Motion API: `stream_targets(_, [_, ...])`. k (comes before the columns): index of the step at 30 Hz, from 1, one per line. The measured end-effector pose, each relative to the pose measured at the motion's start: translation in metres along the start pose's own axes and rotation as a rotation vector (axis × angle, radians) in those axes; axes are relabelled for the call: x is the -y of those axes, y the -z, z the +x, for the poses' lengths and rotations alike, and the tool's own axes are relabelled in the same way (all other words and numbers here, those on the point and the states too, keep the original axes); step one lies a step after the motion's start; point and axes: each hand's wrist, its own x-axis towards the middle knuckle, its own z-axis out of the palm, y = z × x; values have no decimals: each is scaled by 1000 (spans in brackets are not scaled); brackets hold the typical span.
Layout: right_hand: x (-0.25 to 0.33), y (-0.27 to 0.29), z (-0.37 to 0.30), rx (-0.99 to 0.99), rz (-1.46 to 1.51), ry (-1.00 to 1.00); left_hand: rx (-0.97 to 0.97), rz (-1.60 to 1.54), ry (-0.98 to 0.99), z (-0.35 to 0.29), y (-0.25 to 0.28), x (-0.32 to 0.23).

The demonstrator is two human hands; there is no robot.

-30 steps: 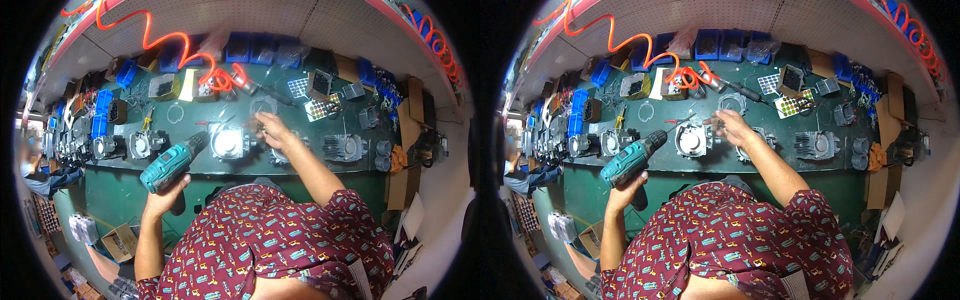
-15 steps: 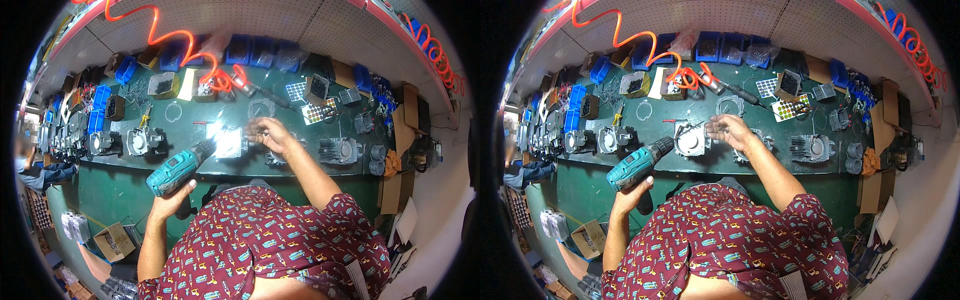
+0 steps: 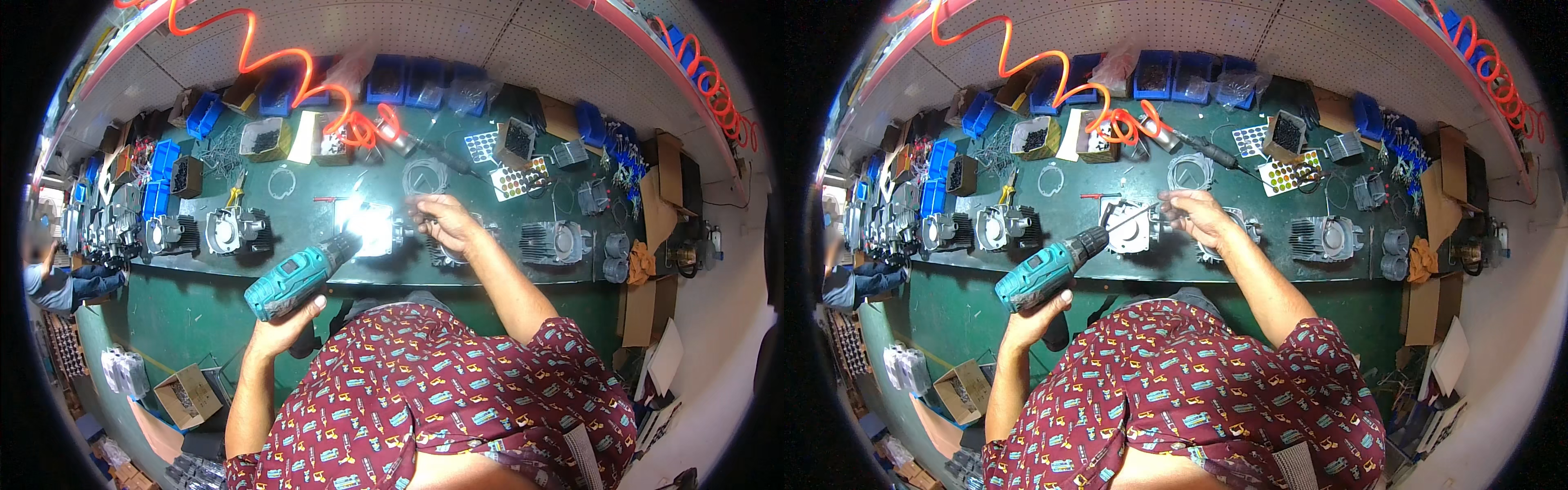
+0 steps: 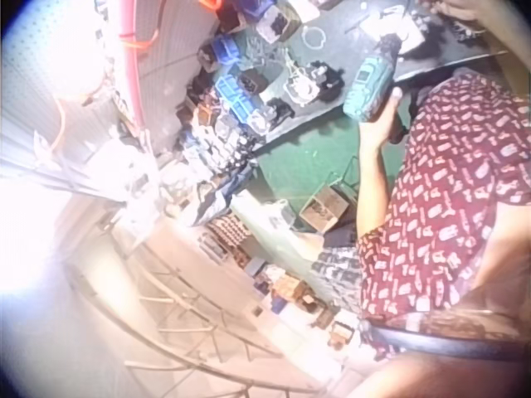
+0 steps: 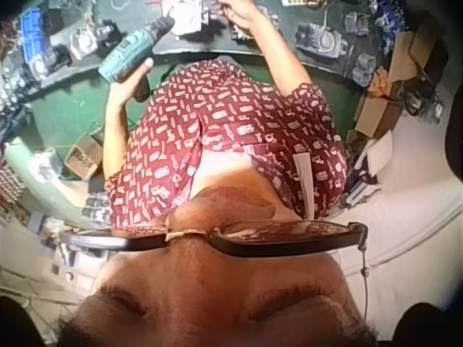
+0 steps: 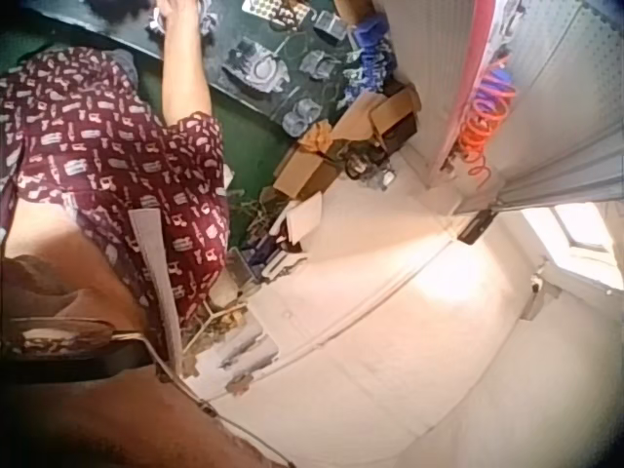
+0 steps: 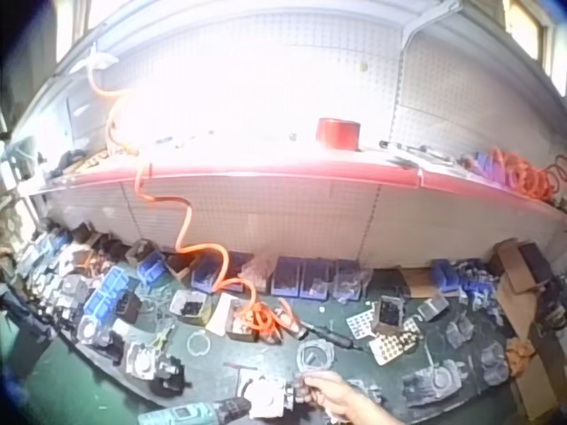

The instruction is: The person assembles small electrical components on a workbench. They place circular metal parts into housings, insert screws, and use a power drill to fasten them. The person then uses a pneumatic air gun to clean the assembled units.

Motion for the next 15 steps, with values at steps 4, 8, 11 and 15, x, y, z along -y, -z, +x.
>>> stream_targets(4, [-1, -6, -1, 8, 18, 21, 4, -27, -5, -1, -1, 2])
stream_targets(8, [-1, -14, -3, -23, 70, -20, -2, -43, 34, 0, -1, 5])
stream_targets(11, [-7, -4, 2, 72, 132, -18, 6, -55, 12, 1, -3, 2])
stream_targets(15, [-3, -9, 2, 113, 171, -46, -3, -72, 0, 0, -3, 3])
